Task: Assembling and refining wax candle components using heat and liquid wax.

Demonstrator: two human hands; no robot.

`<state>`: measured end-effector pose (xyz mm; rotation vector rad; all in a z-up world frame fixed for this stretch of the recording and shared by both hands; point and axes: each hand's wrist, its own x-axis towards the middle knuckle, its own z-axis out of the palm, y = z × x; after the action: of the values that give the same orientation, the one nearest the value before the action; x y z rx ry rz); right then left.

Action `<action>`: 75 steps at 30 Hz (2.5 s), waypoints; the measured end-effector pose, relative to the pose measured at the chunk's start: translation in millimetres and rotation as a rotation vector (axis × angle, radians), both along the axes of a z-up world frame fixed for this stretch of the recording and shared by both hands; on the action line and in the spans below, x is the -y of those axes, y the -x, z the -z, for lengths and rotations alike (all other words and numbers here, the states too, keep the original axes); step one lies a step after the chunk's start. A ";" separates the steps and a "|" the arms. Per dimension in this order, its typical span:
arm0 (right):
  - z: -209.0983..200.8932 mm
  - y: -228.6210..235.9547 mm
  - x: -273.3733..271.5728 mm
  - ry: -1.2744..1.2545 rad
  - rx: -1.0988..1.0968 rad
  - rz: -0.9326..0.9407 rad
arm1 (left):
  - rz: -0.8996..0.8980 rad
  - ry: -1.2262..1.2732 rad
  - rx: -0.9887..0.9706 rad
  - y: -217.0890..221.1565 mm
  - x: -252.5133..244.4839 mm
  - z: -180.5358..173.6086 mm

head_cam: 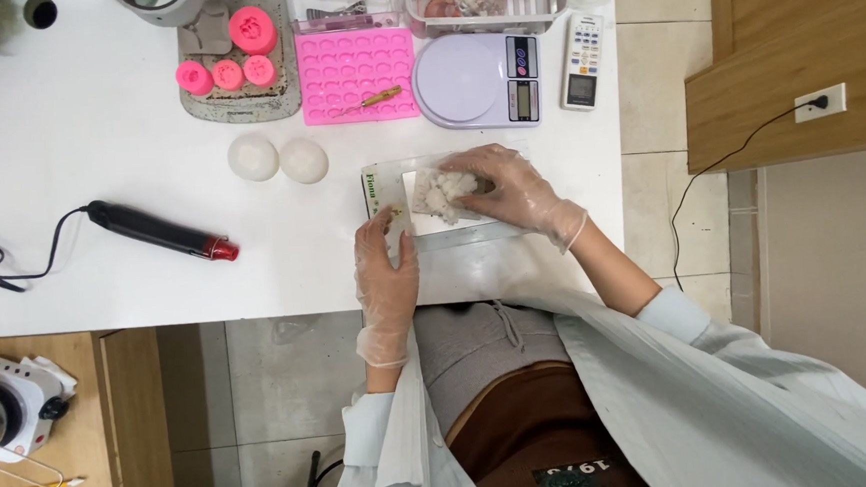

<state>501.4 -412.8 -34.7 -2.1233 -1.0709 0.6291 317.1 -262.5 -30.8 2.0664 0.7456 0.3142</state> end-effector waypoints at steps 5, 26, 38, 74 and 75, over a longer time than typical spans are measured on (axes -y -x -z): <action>-14.8 -8.2 -2.0 -0.003 0.041 -0.109 | -0.070 0.002 -0.029 9.7 -23.0 11.5; -125.5 28.1 63.7 -0.016 -0.033 0.470 | -0.916 0.938 0.128 50.4 -259.1 133.3; -131.6 39.7 4.6 -0.432 -0.173 -0.015 | -0.305 0.973 0.916 69.2 -78.8 -61.2; -63.1 14.0 44.6 0.297 0.074 0.157 | -0.284 0.745 0.630 89.5 -57.5 -71.8; -54.7 17.5 40.7 0.360 0.164 0.048 | -0.302 0.642 0.597 94.4 -66.1 -71.8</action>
<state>483.9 -453.4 20.0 -2.5408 -1.0519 0.6749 222.6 -196.4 41.0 1.1643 0.6652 0.7176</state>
